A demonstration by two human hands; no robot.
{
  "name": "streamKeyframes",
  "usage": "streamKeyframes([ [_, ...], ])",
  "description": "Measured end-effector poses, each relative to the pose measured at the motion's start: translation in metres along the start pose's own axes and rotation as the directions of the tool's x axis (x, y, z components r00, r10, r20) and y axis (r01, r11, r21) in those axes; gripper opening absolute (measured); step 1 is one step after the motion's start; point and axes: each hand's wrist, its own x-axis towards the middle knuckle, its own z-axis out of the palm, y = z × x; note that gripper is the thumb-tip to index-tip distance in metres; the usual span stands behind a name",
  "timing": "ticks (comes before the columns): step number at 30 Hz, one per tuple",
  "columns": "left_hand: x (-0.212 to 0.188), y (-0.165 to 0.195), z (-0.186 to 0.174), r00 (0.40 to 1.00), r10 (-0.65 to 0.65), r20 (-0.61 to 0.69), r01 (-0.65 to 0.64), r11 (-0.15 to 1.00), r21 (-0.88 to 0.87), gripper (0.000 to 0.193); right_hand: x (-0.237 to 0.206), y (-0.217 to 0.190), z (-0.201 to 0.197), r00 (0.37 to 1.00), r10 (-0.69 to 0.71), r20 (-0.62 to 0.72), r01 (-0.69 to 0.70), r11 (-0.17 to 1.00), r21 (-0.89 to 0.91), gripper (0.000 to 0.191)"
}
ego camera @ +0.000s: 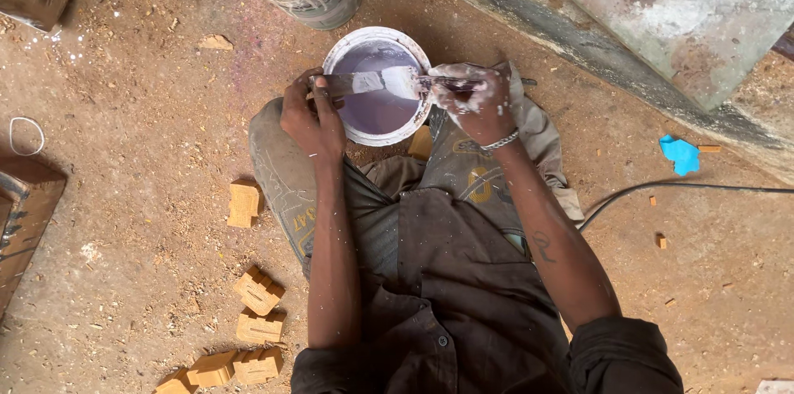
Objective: The person sits on the floor and stirs a light purple liquid in a white bucket using a flat tool. The person holds the bucket steady with the left hand while continuously mixing the contents with the right hand.
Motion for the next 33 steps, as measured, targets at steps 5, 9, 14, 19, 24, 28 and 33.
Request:
streamKeyframes([
  [5,-0.006,-0.004,-0.006,0.999,0.051,0.011,-0.051,0.998,0.037,0.018,-0.017,-0.013,0.022,0.987,0.16,0.002,-0.156,0.959,0.236,0.046],
  [9,-0.008,-0.007,-0.009,0.998,0.061,0.019,-0.062,0.998,0.03,0.018,-0.018,-0.02,0.021,0.996,0.074,-0.046,-0.06,0.968,0.242,0.05],
  [14,-0.008,-0.011,-0.014,0.999,0.047,0.015,-0.048,0.997,0.054,0.019,-0.008,-0.028,0.003,1.0,0.014,0.008,-0.014,1.0,0.028,0.039],
  [19,-0.006,-0.013,-0.016,0.998,0.067,0.011,-0.068,0.995,0.075,0.018,0.0,-0.04,-0.008,0.974,0.225,0.039,-0.224,0.906,0.358,0.033],
  [24,-0.006,-0.012,-0.017,0.998,0.064,0.005,-0.064,0.995,0.071,0.019,0.006,-0.049,-0.009,0.959,0.274,0.073,-0.281,0.885,0.371,0.023],
  [28,-0.006,-0.011,-0.019,0.998,0.063,0.012,-0.063,0.997,0.033,0.019,0.008,-0.055,-0.008,0.994,0.108,-0.018,-0.107,0.992,0.074,0.025],
  [33,-0.004,-0.011,-0.02,0.999,0.051,0.018,-0.052,0.999,0.017,0.02,0.001,-0.052,-0.006,0.981,0.195,-0.02,-0.193,0.978,0.08,0.027],
])
